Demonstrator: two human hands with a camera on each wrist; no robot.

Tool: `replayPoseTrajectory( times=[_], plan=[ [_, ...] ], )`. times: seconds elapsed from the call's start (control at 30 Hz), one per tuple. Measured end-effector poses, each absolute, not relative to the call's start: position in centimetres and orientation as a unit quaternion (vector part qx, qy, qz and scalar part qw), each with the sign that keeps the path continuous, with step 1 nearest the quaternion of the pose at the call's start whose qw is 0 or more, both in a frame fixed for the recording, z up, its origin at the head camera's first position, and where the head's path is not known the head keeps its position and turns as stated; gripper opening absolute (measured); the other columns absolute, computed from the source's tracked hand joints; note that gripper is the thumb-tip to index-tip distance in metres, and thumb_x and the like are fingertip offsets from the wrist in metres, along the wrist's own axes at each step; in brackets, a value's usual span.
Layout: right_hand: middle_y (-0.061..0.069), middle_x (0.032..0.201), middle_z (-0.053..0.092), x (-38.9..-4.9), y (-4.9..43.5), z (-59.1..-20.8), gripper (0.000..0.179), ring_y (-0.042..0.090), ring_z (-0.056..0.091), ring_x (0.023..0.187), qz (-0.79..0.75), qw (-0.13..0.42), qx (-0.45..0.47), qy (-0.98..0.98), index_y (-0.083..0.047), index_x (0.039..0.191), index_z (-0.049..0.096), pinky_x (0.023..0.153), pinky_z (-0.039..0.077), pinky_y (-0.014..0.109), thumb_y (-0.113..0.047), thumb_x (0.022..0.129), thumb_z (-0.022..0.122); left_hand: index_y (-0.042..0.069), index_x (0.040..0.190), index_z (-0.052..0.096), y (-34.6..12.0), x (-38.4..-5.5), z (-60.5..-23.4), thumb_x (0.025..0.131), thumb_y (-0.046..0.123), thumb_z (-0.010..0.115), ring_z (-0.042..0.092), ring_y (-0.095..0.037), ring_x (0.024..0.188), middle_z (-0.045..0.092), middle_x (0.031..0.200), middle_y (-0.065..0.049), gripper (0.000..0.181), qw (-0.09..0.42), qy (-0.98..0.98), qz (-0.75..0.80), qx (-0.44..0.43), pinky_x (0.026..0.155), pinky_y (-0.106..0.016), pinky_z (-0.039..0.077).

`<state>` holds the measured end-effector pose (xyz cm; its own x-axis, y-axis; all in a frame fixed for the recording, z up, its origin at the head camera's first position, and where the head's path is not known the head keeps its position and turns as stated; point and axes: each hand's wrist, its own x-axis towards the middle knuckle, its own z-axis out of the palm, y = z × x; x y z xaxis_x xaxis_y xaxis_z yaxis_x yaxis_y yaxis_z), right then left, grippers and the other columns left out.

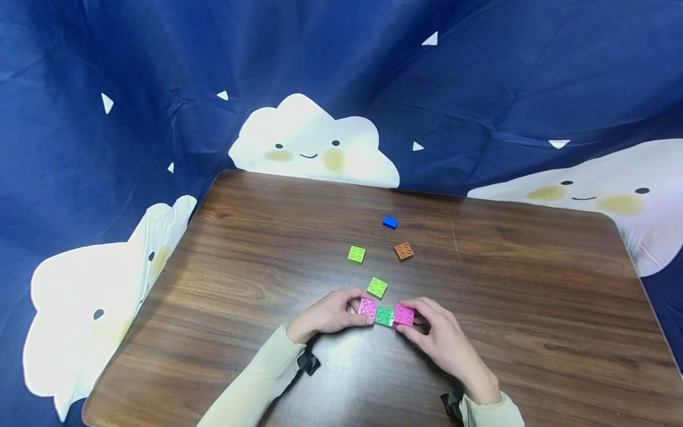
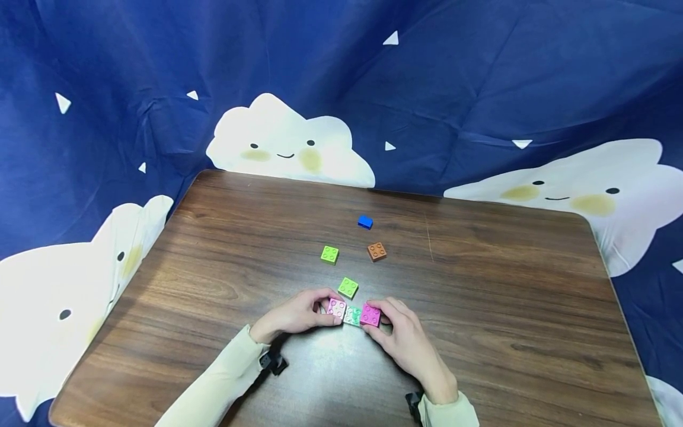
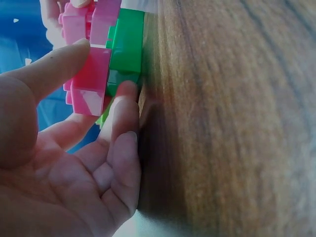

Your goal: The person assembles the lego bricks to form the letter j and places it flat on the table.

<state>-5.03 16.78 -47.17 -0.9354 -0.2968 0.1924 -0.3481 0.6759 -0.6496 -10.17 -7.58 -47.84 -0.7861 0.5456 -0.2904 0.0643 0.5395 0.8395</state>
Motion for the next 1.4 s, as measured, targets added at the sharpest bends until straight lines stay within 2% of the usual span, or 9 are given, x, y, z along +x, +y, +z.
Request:
replayPoseTrajectory(
  times=[0.43, 0.8, 1.13, 1.4],
  plan=[
    [-0.004, 0.103, 0.07, -5.01, 16.79, -46.87, 0.042, 0.014, 0.066, 0.098, 0.354, 0.06, 0.18, -0.916, -0.013, 0.108, 0.069, 0.084, 0.054, 0.038, -0.015, 0.07, 0.086, 0.02, 0.115, 0.066, -7.4, -10.35, -47.56, 0.082, 0.027, 0.076, 0.052, -0.008, 0.074, 0.06, 0.085, 0.005, 0.034, 0.265, 0.831, 0.448, 0.195, 0.068, -0.023, 0.043],
    [-0.001, 0.102, 0.071, -5.08, 16.52, -46.45, 0.041, 0.018, 0.067, 0.099, 0.35, 0.041, 0.164, -0.921, -0.01, 0.108, 0.07, 0.086, 0.054, 0.039, -0.018, 0.07, 0.086, 0.019, 0.115, 0.066, -7.5, -10.36, -47.35, 0.083, 0.026, 0.075, 0.052, -0.009, 0.075, 0.061, 0.086, 0.004, 0.034, 0.268, 0.831, 0.447, 0.196, 0.067, -0.022, 0.042],
    [0.002, 0.102, 0.071, -4.98, 16.33, -46.49, 0.038, 0.016, 0.068, 0.091, 0.385, 0.008, 0.135, -0.913, -0.012, 0.108, 0.07, 0.076, 0.057, 0.032, -0.011, 0.073, 0.084, 0.019, 0.113, 0.066, -7.49, -10.31, -47.55, 0.083, 0.025, 0.075, 0.051, -0.008, 0.073, 0.06, 0.085, 0.003, 0.032, 0.267, 0.828, 0.451, 0.201, 0.066, -0.022, 0.042],
    [0.003, 0.103, 0.072, -4.91, 16.28, -46.62, 0.038, 0.019, 0.068, 0.094, 0.386, 0.007, 0.147, -0.911, -0.012, 0.108, 0.07, 0.08, 0.056, 0.035, -0.011, 0.073, 0.083, 0.02, 0.112, 0.066, -7.59, -10.18, -47.75, 0.083, 0.025, 0.075, 0.051, -0.008, 0.073, 0.06, 0.084, 0.004, 0.031, 0.268, 0.83, 0.448, 0.2, 0.067, -0.022, 0.042]
  ],
)
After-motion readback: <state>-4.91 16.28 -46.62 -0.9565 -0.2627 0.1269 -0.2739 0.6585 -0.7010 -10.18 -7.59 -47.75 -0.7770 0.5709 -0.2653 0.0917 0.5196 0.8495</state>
